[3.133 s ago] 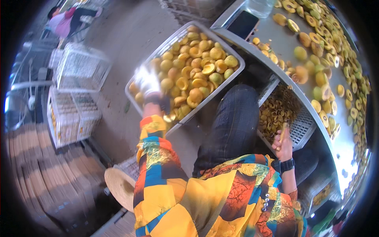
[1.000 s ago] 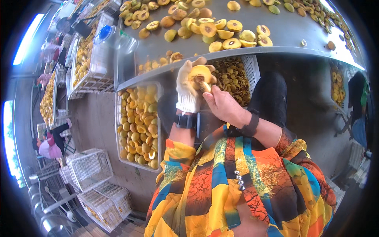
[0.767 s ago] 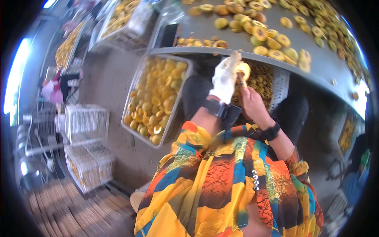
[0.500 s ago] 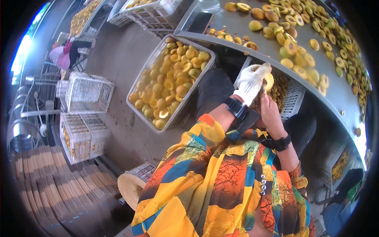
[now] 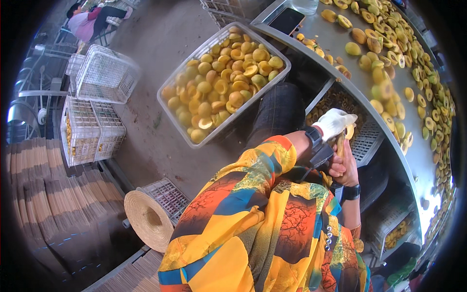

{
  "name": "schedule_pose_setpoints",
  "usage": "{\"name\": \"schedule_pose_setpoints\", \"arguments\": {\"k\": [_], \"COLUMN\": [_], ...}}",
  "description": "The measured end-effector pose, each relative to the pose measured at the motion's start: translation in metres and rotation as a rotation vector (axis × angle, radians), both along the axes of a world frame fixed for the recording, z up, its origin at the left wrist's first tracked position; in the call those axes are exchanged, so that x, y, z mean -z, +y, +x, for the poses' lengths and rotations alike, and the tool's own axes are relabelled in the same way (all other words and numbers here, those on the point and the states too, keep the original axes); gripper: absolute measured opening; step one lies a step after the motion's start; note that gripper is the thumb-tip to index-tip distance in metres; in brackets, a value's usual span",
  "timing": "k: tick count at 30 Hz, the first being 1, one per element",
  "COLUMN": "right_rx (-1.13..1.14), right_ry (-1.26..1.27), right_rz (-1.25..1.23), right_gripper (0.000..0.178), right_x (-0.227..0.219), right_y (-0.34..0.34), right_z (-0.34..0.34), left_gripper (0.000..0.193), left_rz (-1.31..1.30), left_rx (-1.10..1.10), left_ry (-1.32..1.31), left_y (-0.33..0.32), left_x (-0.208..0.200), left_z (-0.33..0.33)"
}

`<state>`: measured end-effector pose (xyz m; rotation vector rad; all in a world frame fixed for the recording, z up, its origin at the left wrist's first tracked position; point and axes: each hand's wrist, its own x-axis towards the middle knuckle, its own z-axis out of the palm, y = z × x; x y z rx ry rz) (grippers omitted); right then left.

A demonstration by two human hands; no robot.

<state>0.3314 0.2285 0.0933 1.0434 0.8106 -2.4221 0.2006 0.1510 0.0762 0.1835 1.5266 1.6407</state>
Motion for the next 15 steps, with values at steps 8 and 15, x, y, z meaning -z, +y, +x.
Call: {"name": "schedule_pose_setpoints", "arguments": {"k": [8,15], "right_rx": [0.114,0.169], "right_ry": [0.005,0.265], "right_rz": [-0.062,-0.422], "right_gripper": [0.041,0.042], "right_x": [0.013,0.029], "right_y": [0.002,-0.003], "right_z": [-0.007,-0.013], "left_gripper": [0.042,0.05], "left_rz": [0.141,0.098], "left_rx": [-0.153,-0.52], "left_ry": [-0.345,-0.493], "left_y": [0.008,0.011], "left_x": [0.023,0.082], "left_z": [-0.003,-0.008]}}
